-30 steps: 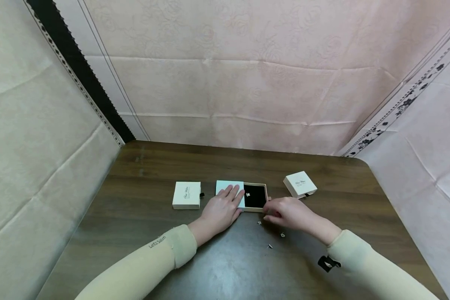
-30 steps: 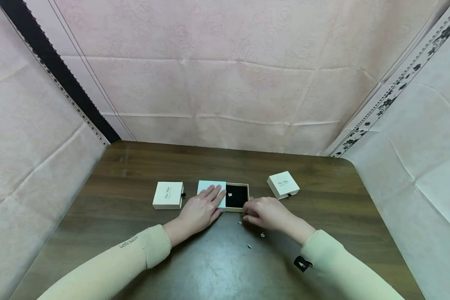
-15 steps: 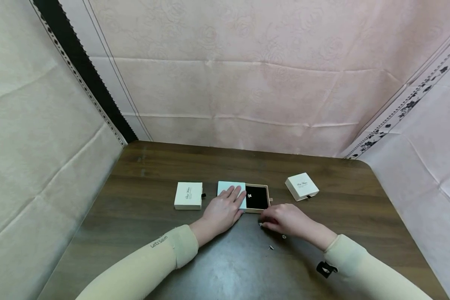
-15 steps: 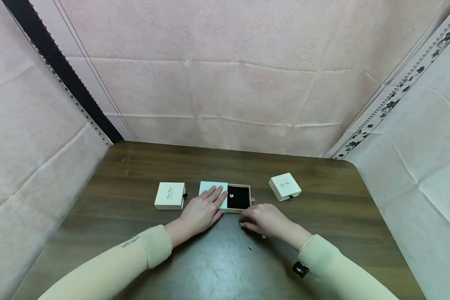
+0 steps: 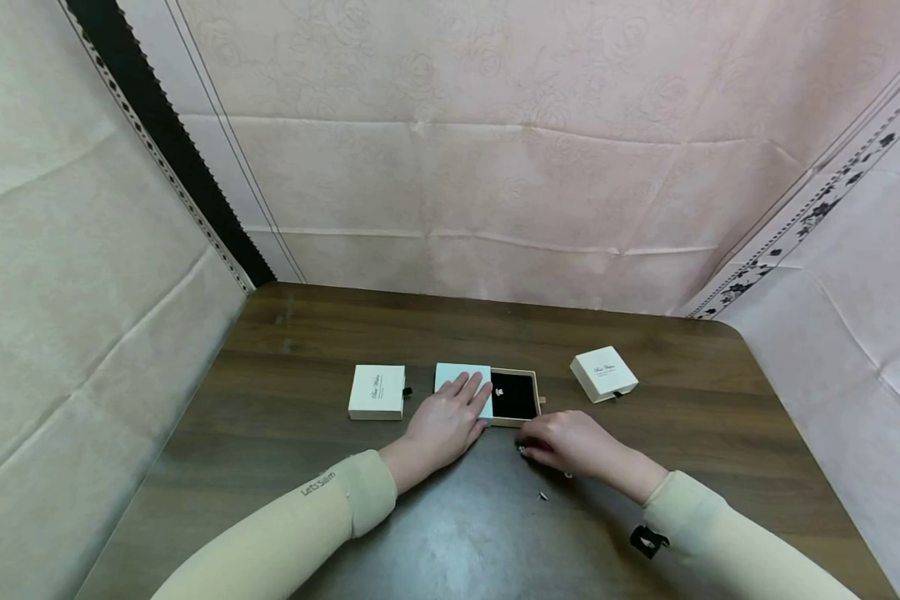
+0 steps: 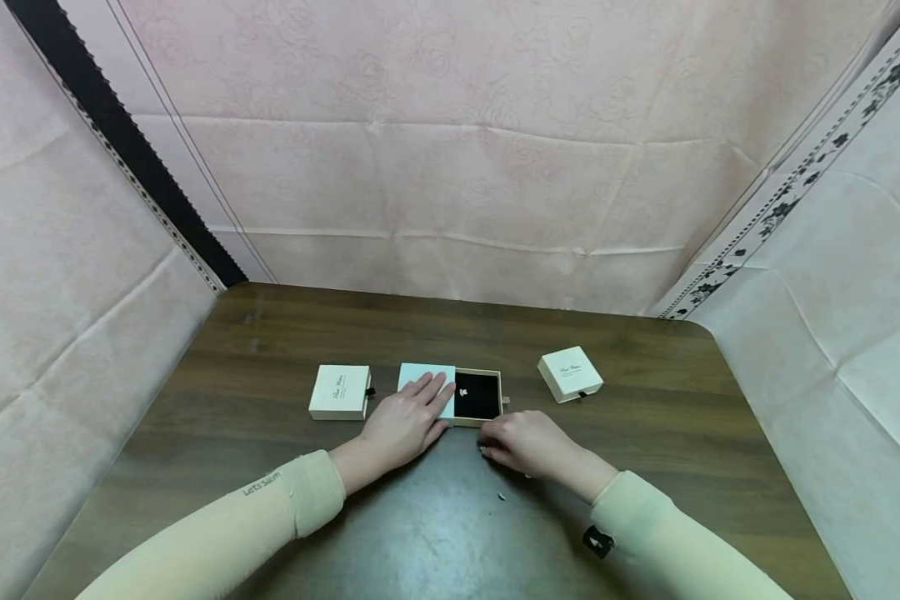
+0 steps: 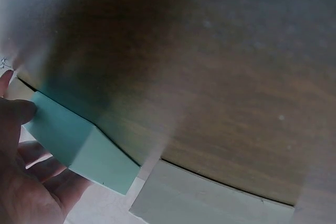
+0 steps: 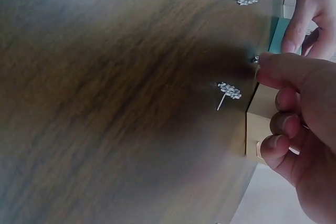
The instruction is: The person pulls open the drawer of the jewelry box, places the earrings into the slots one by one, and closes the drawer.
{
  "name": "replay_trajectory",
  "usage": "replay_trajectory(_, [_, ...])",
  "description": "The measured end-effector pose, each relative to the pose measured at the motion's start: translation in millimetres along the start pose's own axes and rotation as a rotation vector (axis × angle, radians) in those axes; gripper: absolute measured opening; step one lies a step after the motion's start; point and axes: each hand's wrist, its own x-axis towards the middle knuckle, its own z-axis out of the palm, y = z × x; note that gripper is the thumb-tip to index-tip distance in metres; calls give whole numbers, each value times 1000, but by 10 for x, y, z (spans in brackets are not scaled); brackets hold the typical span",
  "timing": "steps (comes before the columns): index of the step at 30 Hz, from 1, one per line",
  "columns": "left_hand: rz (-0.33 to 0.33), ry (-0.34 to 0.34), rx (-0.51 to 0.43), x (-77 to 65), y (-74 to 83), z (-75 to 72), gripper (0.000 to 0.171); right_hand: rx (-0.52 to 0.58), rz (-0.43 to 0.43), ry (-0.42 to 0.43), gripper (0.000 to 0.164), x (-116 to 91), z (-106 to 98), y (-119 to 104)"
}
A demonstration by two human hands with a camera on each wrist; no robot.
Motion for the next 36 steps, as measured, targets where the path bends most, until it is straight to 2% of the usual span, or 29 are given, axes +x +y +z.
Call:
replay_trajectory(9, [0,21,-4,-3,6,4,56,-22,-13,40,10,16,77,29])
replay_trajectory(20, [-5,-4,2,-6,4,13,57,-17,-3,10,13,24,97,5])
replay_trajectory(26, [-8,-12,-6,-6,1,14,58,-19,-26,9,15,29,97,0])
replay_trajectory(30, [-4,-2,-9,-5,0,14,58,7,-30,41,14,29,74,7])
replay_trajectory(36, [-1,9,-5,-8,-2,10,57,63,-3,136,16,39,-11,36])
